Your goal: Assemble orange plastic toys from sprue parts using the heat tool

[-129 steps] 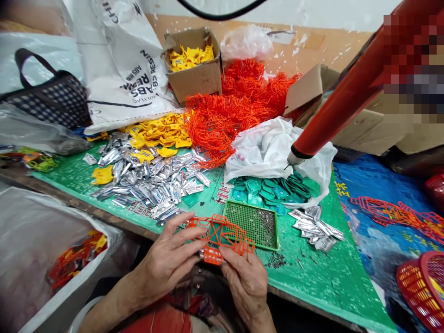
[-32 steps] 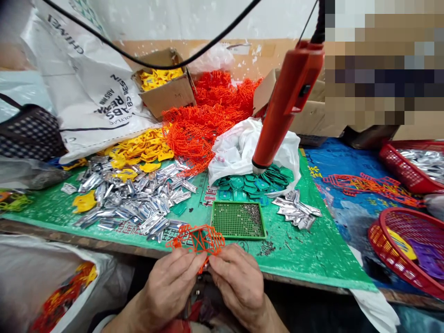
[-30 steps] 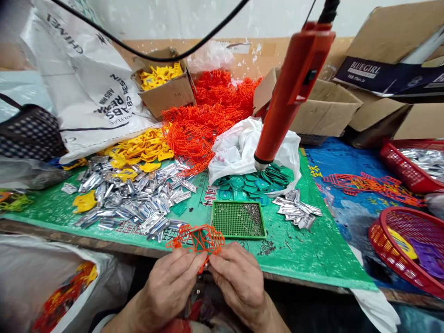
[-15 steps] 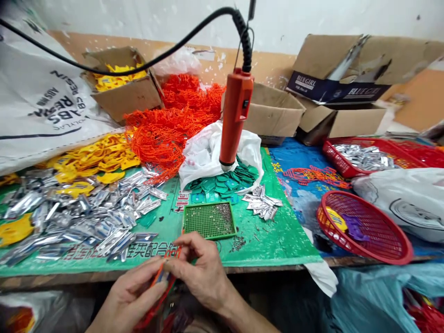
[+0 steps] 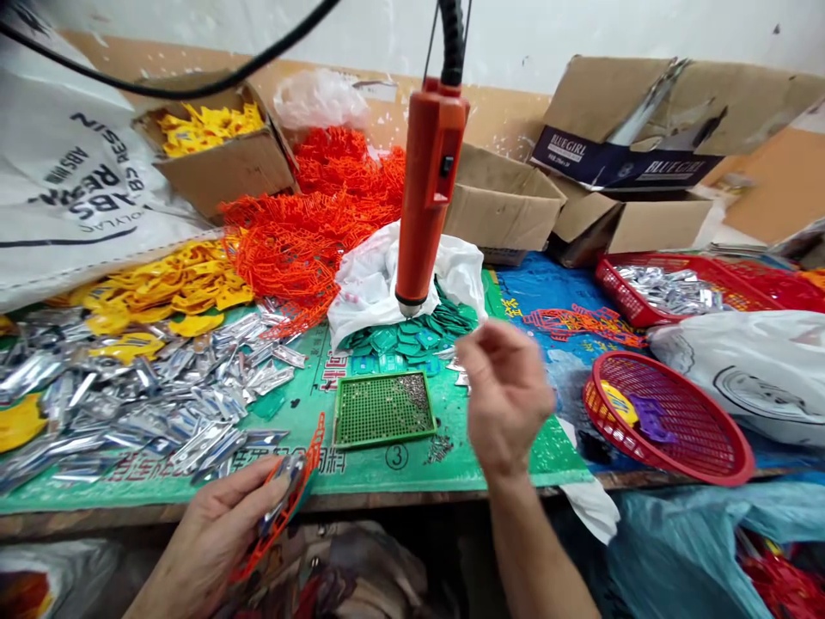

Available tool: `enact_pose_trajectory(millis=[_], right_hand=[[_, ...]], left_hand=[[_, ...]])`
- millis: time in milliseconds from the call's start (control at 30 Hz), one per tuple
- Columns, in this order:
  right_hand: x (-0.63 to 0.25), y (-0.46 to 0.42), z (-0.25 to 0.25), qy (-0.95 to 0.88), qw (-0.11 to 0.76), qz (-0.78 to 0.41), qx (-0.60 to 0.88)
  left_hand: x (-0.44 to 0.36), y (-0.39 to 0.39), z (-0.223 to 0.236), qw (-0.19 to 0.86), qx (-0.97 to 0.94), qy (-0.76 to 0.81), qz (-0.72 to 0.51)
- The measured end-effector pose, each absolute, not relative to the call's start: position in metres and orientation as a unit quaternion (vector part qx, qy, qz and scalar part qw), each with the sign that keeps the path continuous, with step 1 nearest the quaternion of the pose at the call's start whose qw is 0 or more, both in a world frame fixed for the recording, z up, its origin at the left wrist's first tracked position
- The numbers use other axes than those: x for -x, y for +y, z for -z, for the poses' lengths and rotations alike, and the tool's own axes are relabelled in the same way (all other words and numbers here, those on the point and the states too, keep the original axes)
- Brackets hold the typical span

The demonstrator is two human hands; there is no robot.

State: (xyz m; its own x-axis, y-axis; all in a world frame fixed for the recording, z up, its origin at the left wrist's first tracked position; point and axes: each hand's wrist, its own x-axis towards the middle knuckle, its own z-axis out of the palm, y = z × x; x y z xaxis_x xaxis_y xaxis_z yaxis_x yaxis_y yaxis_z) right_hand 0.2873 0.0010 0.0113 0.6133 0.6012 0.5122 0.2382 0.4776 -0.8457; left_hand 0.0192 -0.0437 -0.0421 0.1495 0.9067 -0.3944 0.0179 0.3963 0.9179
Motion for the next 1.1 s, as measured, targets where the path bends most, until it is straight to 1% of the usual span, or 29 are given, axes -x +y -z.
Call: enact_pose_trajectory(millis=[33,67,133,167,233,300,367,400,467,567,700,800,933,1100], right_hand=[[-0.303,0.013,-0.021,-0.427,0.761,-0.054,0.485],[-0.316,0.027,-0.031,-0.447,0.76,-0.026,0.47],[-0.331,0.056,-0.048,-0.503,0.735,-0.022,0.454],[-0.333,0.07,-0.055,-0.526,0.718,-0.04,0.453],[-0.326,0.098,-0.066,-0.564,0.693,-0.114,0.434],[-0.311,0.119,-0.074,-0.591,0.669,-0.222,0.393],[-0.294,0.13,-0.08,-0.579,0.639,-0.332,0.383],[-0.287,0.132,-0.082,-0.57,0.628,-0.367,0.382],[-0.276,0.128,-0.083,-0.553,0.619,-0.396,0.392],[-0.269,0.11,-0.074,-0.539,0.622,-0.377,0.425],[-0.27,0.074,-0.048,-0.534,0.612,-0.34,0.473],[-0.27,0.051,-0.03,-0.498,0.633,-0.316,0.5],[-0.269,0.034,-0.016,-0.468,0.661,-0.303,0.503],[-0.267,0.03,-0.007,-0.475,0.663,-0.299,0.495]], left_hand=[[-0.021,-0.043,0.042,0.642,-0.402,0.547,-0.356],[-0.024,-0.041,0.042,0.653,-0.383,0.544,-0.361],[-0.03,-0.04,0.038,0.674,-0.346,0.536,-0.372],[-0.033,-0.039,0.036,0.684,-0.329,0.532,-0.374],[-0.037,-0.038,0.033,0.694,-0.31,0.528,-0.377],[-0.039,-0.038,0.032,0.693,-0.307,0.531,-0.379],[-0.039,-0.037,0.033,0.697,-0.299,0.529,-0.381],[-0.039,-0.037,0.034,0.702,-0.292,0.525,-0.382],[-0.038,-0.035,0.035,0.712,-0.286,0.518,-0.379],[-0.039,-0.032,0.035,0.716,-0.3,0.515,-0.364],[-0.041,-0.029,0.035,0.726,-0.302,0.515,-0.342],[-0.043,-0.028,0.035,0.714,-0.315,0.527,-0.335],[-0.046,-0.027,0.033,0.712,-0.325,0.534,-0.321],[-0.046,-0.029,0.031,0.69,-0.352,0.541,-0.329]])
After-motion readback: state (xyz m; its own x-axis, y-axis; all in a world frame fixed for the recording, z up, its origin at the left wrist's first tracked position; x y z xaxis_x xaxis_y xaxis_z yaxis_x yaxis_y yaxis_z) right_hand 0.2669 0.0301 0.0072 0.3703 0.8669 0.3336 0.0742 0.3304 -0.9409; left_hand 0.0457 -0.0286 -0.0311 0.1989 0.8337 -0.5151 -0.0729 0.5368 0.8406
